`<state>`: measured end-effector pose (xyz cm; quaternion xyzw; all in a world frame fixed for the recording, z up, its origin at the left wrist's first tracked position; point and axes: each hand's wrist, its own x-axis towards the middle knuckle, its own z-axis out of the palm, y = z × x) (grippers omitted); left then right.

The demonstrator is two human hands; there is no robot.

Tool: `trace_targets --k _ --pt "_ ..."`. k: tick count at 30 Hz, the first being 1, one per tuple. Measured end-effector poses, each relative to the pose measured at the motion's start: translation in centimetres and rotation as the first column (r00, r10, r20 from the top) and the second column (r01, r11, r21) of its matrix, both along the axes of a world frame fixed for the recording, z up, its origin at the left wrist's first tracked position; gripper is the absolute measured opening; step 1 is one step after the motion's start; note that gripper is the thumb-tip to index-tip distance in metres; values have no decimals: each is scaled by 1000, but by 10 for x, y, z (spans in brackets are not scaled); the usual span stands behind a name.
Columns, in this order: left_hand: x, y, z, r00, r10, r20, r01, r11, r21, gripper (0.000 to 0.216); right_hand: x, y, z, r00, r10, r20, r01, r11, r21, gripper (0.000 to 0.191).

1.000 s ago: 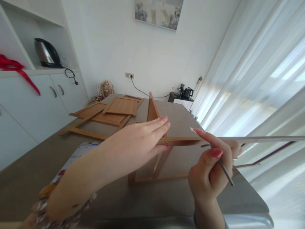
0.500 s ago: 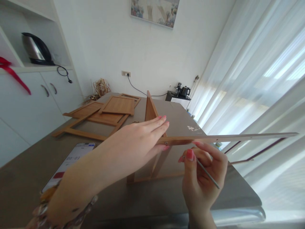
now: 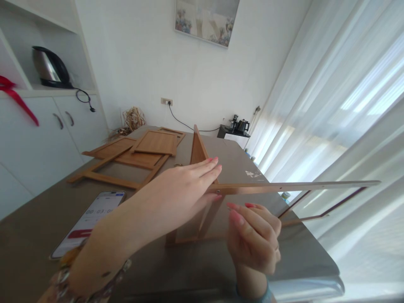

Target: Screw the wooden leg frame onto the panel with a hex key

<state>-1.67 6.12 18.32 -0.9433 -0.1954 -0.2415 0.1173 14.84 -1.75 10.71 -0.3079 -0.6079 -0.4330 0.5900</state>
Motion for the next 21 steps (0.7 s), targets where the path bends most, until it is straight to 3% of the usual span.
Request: trace_targets --k 4,8,15,21 --pt "-1 0 -1 1000 -3 7 3 1000 3 51 -12 11 -2 984 -96 -148 95 995 -15 16" --pt "0 0 -2 999 -12 30 11 1000 7 51 -20 13 -4 954 -188 -234 209 976 65 11" --pt "1 -3 4 1000 -12 0 12 999 -43 49 -22 9 -3 942 -114 -315 75 988 -135 24" --pt "-1 3 -2 998 -46 35 46 999 -5 48 -22 10 1 977 -161 -137 125 963 -240 21"
